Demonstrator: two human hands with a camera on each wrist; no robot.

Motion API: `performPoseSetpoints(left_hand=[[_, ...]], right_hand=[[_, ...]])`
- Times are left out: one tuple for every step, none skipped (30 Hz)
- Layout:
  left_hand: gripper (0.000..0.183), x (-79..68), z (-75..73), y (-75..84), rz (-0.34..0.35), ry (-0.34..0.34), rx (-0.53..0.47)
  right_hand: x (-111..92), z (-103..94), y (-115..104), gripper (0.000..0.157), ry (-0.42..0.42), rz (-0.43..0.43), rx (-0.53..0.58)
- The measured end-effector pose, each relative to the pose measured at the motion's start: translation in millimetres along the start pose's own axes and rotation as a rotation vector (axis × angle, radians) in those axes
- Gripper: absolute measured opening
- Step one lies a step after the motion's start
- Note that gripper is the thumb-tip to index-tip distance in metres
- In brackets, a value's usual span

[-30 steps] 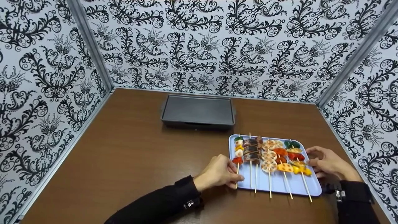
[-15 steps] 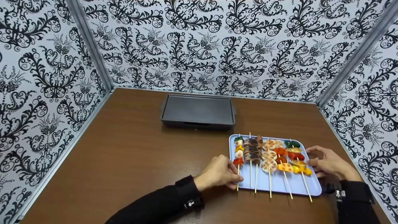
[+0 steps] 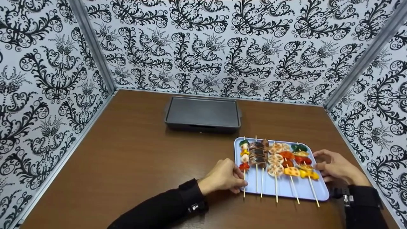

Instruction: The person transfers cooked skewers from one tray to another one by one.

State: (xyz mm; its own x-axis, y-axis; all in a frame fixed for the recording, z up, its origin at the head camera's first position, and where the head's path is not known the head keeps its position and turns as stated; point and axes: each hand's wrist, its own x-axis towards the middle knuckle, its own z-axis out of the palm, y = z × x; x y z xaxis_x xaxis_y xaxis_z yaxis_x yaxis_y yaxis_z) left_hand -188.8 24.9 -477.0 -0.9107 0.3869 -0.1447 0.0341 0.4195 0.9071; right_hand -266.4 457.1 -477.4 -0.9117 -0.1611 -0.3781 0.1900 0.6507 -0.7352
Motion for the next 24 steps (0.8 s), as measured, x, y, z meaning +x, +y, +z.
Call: performPoseSetpoints(left_hand=[[0.012,-0.3,-0.3,0.1,0.002,-0.002,-0.002],[0.012,-0.5,-0.6,0.3,0.004,-0.006,-0.005],[0.012,-0.6,-1.1,0.3,0.005,-0.01,-0.005],[0.012,-0.7,-1.5,0.2,0.005,-0.015,-0.005],[0.012,-0.5,-2.0,0.1,0.006,-0.021,-0.005],[0.012,-0.4,-2.8,0.0,0.008,-0.025,-0.004],[0.011,-0.5,-3.6,-0.2,0.011,-0.029,-0.003],[0.011,-0.2,-4.3,-0.5,0.013,-0.03,0.004],[0.011,-0.1,-5.3,-0.9,0.016,-0.03,0.012],[0.011,0.0,-6.4,-1.2,0.02,-0.029,0.02],[0.011,0.4,-7.6,-1.4,0.024,-0.029,0.026],[0.012,0.5,-8.9,-1.6,0.028,-0.028,0.034],[0.012,0.7,-10.2,-1.9,0.032,-0.027,0.043],[0.012,1.0,-11.6,-2.1,0.035,-0.026,0.053],[0.012,1.1,-13.1,-2.3,0.04,-0.027,0.063],[0.013,1.1,-14.7,-2.6,0.044,-0.028,0.071],[0.013,1.2,-16.3,-2.9,0.047,-0.028,0.079],[0.013,1.1,-18.0,-3.2,0.053,-0.029,0.088],[0.013,1.1,-19.7,-3.8,0.059,-0.028,0.093],[0.013,0.9,-21.5,-4.4,0.066,-0.028,0.097],[0.013,0.9,-23.4,-5.1,0.074,-0.027,0.1],[0.012,1.0,-25.4,-5.9,0.082,-0.025,0.103],[0.012,1.1,-27.5,-6.8,0.091,-0.022,0.106],[0.012,1.1,-29.7,-7.8,0.1,-0.019,0.108]], right_hand=[[0,0.3,0,0.062,0.001,0.002,0.002],[0,0.6,1,0.062,0.001,0.002,0.002],[0,1.0,1,0.061,0.0,0.0,0.004],[1,1.3,1,0.06,-0.003,-0.003,0.006],[1,1.6,1,0.06,-0.001,0.002,0.01],[1,1.7,1,0.059,-0.001,0.004,0.016],[1,1.8,2,0.059,-0.001,0.006,0.018],[1,1.8,2,0.06,0.0,0.008,0.017],[1,1.7,1,0.06,0.003,0.01,0.016],[0,1.7,1,0.06,0.002,0.008,0.01],[-1,1.6,1,0.061,0.004,0.012,0.009],[-2,1.3,0,0.062,0.006,0.015,0.009],[-2,1.3,0,0.062,0.01,0.019,0.007],[-3,1.3,-1,0.063,0.011,0.022,0.007],[-3,1.5,-1,0.063,0.012,0.022,0.006],[-4,1.6,-1,0.063,0.012,0.021,0.004],[-4,1.6,-2,0.063,0.016,0.026,0.007],[-4,1.8,-2,0.063,0.015,0.024,0.006],[-4,2.1,-2,0.063,0.015,0.023,0.006],[-4,2.2,-2,0.063,0.013,0.021,0.004],[-4,2.4,-3,0.063,0.014,0.021,0.003],[-4,2.6,-3,0.063,0.015,0.021,0.001],[-4,2.7,-3,0.063,0.014,0.02,0.0],[-3,2.7,-4,0.063,0.015,0.018,-0.002]])
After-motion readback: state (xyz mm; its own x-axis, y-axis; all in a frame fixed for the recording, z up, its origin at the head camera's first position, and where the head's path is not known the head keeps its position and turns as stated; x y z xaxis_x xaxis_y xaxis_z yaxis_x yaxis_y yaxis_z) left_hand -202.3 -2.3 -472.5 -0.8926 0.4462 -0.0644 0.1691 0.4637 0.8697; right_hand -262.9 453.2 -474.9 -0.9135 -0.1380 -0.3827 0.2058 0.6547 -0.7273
